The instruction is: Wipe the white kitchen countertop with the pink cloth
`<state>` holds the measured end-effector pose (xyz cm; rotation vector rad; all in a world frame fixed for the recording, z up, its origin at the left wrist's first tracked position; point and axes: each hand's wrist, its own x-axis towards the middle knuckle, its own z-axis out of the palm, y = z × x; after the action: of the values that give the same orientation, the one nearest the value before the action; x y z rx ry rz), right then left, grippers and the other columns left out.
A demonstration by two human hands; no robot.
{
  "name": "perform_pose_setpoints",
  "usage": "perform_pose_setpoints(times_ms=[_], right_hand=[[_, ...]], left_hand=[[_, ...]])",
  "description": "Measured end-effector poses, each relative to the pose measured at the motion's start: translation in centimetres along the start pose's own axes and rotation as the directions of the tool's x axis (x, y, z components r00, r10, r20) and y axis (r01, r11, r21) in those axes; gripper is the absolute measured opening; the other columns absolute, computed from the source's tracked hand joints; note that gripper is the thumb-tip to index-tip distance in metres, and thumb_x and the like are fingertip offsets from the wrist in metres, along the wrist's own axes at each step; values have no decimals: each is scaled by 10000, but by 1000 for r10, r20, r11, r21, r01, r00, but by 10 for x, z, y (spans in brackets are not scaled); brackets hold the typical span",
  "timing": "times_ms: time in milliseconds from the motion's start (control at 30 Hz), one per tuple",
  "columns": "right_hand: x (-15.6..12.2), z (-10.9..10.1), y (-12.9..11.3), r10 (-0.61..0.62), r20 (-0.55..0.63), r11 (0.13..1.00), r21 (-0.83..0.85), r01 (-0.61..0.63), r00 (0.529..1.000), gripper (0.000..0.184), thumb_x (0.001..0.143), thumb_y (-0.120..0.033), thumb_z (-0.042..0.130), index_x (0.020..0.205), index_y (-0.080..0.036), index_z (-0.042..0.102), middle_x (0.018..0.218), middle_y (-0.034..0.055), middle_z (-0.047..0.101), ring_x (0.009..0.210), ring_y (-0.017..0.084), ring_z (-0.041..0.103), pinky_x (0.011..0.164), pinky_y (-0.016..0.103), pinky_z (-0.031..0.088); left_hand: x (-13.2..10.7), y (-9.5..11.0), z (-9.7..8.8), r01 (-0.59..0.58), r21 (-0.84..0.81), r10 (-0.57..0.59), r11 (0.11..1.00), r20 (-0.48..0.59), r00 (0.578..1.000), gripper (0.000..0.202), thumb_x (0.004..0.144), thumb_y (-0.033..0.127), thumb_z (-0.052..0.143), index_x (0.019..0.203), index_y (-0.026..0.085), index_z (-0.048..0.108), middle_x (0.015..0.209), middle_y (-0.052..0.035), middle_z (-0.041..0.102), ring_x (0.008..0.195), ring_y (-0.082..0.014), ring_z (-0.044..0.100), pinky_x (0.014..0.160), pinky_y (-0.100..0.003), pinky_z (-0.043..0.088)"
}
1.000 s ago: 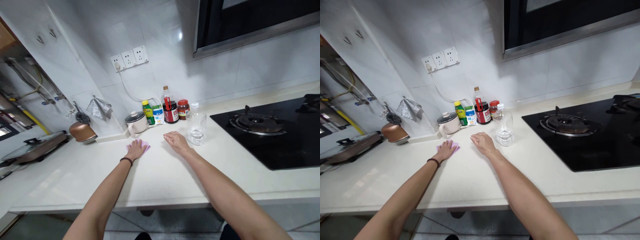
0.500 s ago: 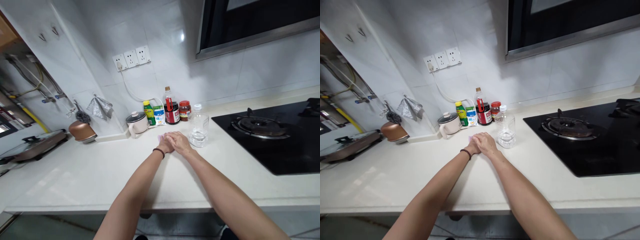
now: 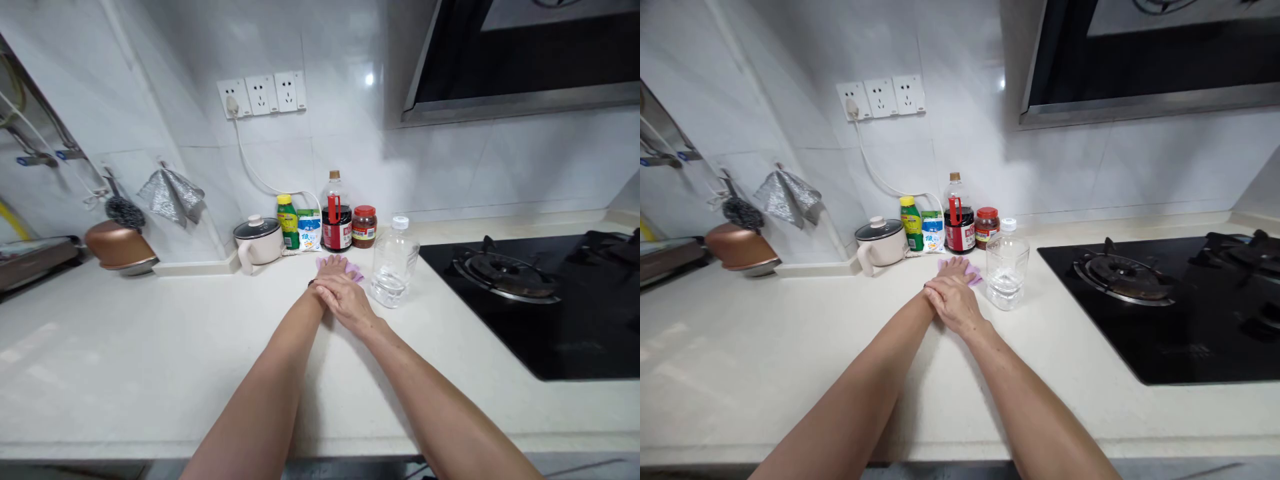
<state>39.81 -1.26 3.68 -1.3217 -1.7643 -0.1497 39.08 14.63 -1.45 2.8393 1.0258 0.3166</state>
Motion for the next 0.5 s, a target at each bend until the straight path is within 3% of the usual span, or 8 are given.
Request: perform_pose_setpoints(times_ms=[133, 267, 367, 500], right_hand=[[-3, -3, 4, 30, -3, 1000, 8, -30, 1000, 280, 1010, -311, 497, 1166, -263, 724, 1236, 29, 704, 1175, 211, 606, 1038, 377, 451], [-5, -1, 11, 74, -22, 997, -9, -75, 997, 269, 997, -329, 522, 1143, -258, 736, 1170, 24, 734, 1119, 214, 630, 988, 369, 480], [-5, -3, 14, 80, 5, 996, -25, -80, 997, 285, 1005, -344, 505, 1141, -250, 737, 1147, 36, 740, 1098, 219, 633, 971, 369, 482], [-5, -6, 17, 114, 35, 993, -42, -112, 993, 331, 1028, -370, 452, 1124, -245, 743, 1115, 54, 743, 1056, 218, 639, 953, 364, 477]], left_hand=[[17, -10, -6, 13, 43, -14, 999, 19, 1000, 753, 944, 629, 282, 1584, 236, 233, 1654, -55, 206, 1532, -284, 71, 1234, -521, 69], [18, -26, -16, 70, 95, -79, 993, 100, 992, 795, 937, 654, 256, 1580, 187, 219, 1666, -99, 130, 1529, -311, 73, 1221, -524, 86], [6, -50, -28, 124, 120, -141, 985, 147, 979, 829, 930, 679, 222, 1582, 168, 192, 1661, -139, 124, 1523, -333, 92, 1204, -550, 106], [-24, -84, -43, 201, 169, -223, 965, 124, 967, 833, 930, 689, 169, 1574, 162, 196, 1654, -158, 149, 1516, -346, 121, 1185, -564, 150]])
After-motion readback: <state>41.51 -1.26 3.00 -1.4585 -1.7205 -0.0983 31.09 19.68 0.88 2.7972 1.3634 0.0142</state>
